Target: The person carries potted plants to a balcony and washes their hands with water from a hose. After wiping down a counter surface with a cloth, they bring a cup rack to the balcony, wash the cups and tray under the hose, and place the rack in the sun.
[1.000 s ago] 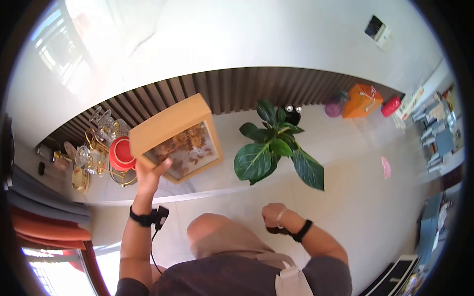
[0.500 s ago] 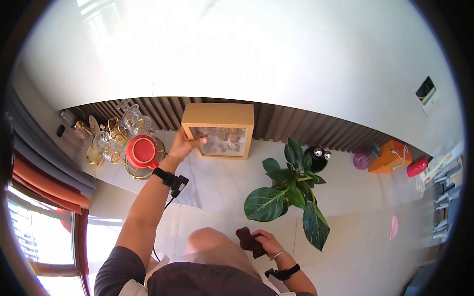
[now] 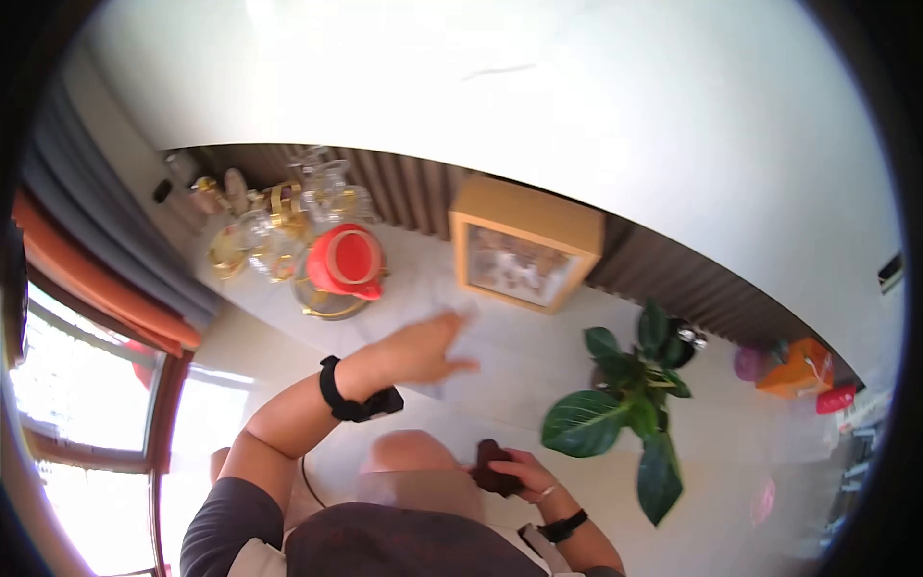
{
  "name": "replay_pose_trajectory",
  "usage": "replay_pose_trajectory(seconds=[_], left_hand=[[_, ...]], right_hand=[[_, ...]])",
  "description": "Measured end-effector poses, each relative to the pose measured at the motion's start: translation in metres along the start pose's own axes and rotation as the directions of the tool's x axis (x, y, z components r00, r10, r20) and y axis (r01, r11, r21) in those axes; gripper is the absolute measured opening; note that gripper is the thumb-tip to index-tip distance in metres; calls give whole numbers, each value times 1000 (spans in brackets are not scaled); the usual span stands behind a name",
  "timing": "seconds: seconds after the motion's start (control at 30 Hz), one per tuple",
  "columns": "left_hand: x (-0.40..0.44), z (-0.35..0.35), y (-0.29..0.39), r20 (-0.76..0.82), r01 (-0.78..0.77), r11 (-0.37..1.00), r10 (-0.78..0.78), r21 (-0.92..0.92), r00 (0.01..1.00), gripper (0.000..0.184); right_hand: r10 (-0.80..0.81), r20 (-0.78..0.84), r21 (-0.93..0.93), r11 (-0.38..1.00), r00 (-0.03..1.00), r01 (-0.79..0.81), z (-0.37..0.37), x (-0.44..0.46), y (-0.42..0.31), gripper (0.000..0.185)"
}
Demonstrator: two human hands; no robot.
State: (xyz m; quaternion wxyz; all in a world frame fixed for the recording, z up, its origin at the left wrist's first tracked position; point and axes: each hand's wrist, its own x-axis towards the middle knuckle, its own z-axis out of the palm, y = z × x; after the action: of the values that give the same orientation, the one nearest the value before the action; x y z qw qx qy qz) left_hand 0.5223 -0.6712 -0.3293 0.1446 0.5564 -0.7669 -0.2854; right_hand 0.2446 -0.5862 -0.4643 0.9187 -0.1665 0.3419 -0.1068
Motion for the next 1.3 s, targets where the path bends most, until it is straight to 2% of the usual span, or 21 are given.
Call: replay_pose_trajectory(seconds=[0.07, 0.13, 0.17, 0.23, 0.3, 0.37, 0.4, 0.47, 0.57, 0.8, 0.83, 0.87, 0.93, 1.0, 1.07, 1.1, 1.13, 1.17, 1.2, 1.27, 1.3], left_hand=[[-55, -55, 32, 342, 50, 982, -111, 182, 933, 63], [-96, -105, 27, 52, -115, 986, 110, 117, 993, 43], [-116, -136, 25, -29, 7, 999, -8, -51, 1000, 35], [-150, -182, -7, -264, 101, 942, -192, -320, 945, 22], [-159, -206, -45, -417, 42, 909, -231, -415, 879, 18], [-151, -210, -95, -828, -258, 899, -174, -355, 533, 15], [-143, -205, -116, -928, -196, 980, 66, -8, 368, 13], [-140, -200, -131, -901, -87, 946, 324, 313, 287, 13], [-135, -192, -137, -910, -246, 945, 284, 214, 301, 14], [-143, -201, -166, -957, -265, 964, 73, -4, 280, 17], [-145, -202, -168, -961, -253, 967, 76, 6, 267, 18], [-145, -203, -169, -963, -262, 965, 73, 3, 259, 18], [-147, -203, -168, -964, -198, 979, 89, 39, 250, 17], [-151, -201, -165, -959, -194, 979, 114, 63, 261, 17], [-152, -199, -161, -931, -164, 976, 191, 146, 311, 18], [-151, -198, -159, -931, -141, 976, 200, 163, 306, 18], [-149, -196, -157, -927, -132, 976, 205, 171, 315, 18], [-147, -194, -154, -923, -120, 977, 208, 178, 323, 17], [-147, -192, -149, -924, -88, 977, 212, 194, 317, 17], [-150, -194, -134, -897, -86, 996, 25, -14, 441, 16], [-147, -196, -127, -909, -58, 997, 64, 44, 412, 16]], right_hand=[[0, 9, -35, 999, 1000, 1, 1, 5, -1, 39], [-77, -188, -288, 958, 979, 20, -12, 16, 7, 31], [-93, -199, -287, 957, 975, 32, -14, 18, 8, 31], [-404, -215, -870, 493, 889, 14, -7, 17, 9, 23], [-511, -258, -749, 642, 820, 164, 12, 6, 7, 22], [-618, -341, -502, 757, 708, 419, 62, -1, 7, 23], [-648, -391, -406, 758, 653, 510, 96, -6, 5, 25], [-720, -415, -479, 693, 557, 539, 157, -14, 8, 28], [-869, -415, -784, 492, 271, 378, 219, -16, 14, 27], [-910, -413, -801, 387, 45, 457, 254, -31, -36, 30], [-986, -103, -987, 118, -134, -108, 249, -27, -46, 34], [-961, 258, -742, -132, -98, -657, 245, -29, -53, 37], [-901, 401, -594, -118, -166, -795, 238, -27, -50, 42], [-961, 35, -871, 105, -274, -480, 228, -23, -60, 44], [-965, -55, -956, 126, -258, -266, 209, -23, -71, 47], [-944, -225, -972, 199, -243, 126, 200, -25, -74, 48], [-914, -375, -831, 257, -156, 494, 203, -23, -78, 48], [-936, -349, -715, 230, -52, 660, 202, -19, -81, 49], [-940, -340, -699, 234, -25, 676, 203, -14, -83, 49], [-921, -296, -370, 354, 252, 859, 208, -2, -87, 49], [-909, -244, -172, 382, 337, 908, 193, 10, -92, 50]])
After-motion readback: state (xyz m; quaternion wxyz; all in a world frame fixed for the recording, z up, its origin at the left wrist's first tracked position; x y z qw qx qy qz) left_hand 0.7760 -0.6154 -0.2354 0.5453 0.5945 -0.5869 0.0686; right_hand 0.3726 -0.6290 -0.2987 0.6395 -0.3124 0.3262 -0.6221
